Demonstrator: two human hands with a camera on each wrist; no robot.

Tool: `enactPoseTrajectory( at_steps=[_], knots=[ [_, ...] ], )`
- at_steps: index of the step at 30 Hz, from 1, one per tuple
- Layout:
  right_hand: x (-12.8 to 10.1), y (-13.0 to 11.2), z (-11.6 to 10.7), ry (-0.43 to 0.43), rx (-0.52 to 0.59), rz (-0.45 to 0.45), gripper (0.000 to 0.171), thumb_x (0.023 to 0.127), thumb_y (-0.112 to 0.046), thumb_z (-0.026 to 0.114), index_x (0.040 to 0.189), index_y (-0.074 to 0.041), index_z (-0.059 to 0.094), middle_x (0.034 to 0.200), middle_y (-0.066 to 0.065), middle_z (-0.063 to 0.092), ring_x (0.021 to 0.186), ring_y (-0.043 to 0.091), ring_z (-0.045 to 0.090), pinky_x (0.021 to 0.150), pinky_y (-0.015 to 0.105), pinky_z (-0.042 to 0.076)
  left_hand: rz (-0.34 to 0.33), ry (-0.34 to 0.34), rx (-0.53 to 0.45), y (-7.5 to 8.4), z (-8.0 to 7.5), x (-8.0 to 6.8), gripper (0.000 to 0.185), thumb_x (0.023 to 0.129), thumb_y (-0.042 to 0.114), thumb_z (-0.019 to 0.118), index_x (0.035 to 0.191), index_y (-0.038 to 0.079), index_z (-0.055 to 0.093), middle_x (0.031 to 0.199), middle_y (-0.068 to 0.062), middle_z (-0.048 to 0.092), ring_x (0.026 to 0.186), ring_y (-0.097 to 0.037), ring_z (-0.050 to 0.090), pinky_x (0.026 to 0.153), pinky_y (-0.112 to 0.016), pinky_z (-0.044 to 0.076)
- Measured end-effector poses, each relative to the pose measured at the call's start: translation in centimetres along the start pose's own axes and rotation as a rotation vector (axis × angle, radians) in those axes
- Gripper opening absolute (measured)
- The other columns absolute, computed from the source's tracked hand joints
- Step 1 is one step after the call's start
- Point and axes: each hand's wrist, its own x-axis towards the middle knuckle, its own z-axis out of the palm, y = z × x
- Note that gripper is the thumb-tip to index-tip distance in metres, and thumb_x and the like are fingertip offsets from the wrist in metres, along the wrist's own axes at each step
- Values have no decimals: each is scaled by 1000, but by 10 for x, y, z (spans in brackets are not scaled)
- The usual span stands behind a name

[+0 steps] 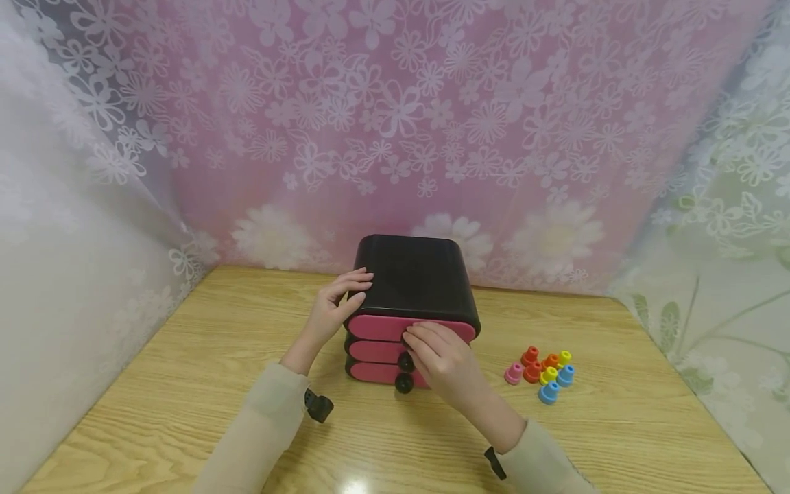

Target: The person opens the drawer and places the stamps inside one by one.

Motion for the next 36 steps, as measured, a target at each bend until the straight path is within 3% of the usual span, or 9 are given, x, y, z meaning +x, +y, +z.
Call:
enactPoseTrajectory(
  at_steps=[10, 20, 36],
  knots=[
    [0, -6, -6, 31, 15, -42, 23, 90, -13, 50, 91, 3, 67, 92, 13, 65, 89, 23, 60, 83, 35, 46, -5, -2, 7, -1, 0, -1, 23, 79, -18, 47, 101, -20, 55, 114, -33, 48, 119, -40, 34, 100, -31, 29],
    [1, -17, -13, 121, 36, -102, 26, 92, -13, 46, 89, 2, 67, 91, 13, 65, 86, 24, 61, 80, 35, 48, -10, -2, 2, 2, -3, 1, 23, 80, -17, 46, 101, -20, 55, 114, -34, 48, 119, -41, 33, 100, -44, 26],
    [1, -32, -32, 93, 30, -186, 27, 93, -11, 43, 89, 2, 66, 90, 12, 65, 85, 23, 61, 79, 34, 48, -22, -15, 8, 2, -1, 1, 23, 80, -16, 47, 101, -19, 55, 115, -33, 48, 120, -40, 33, 100, -43, 26]
  ],
)
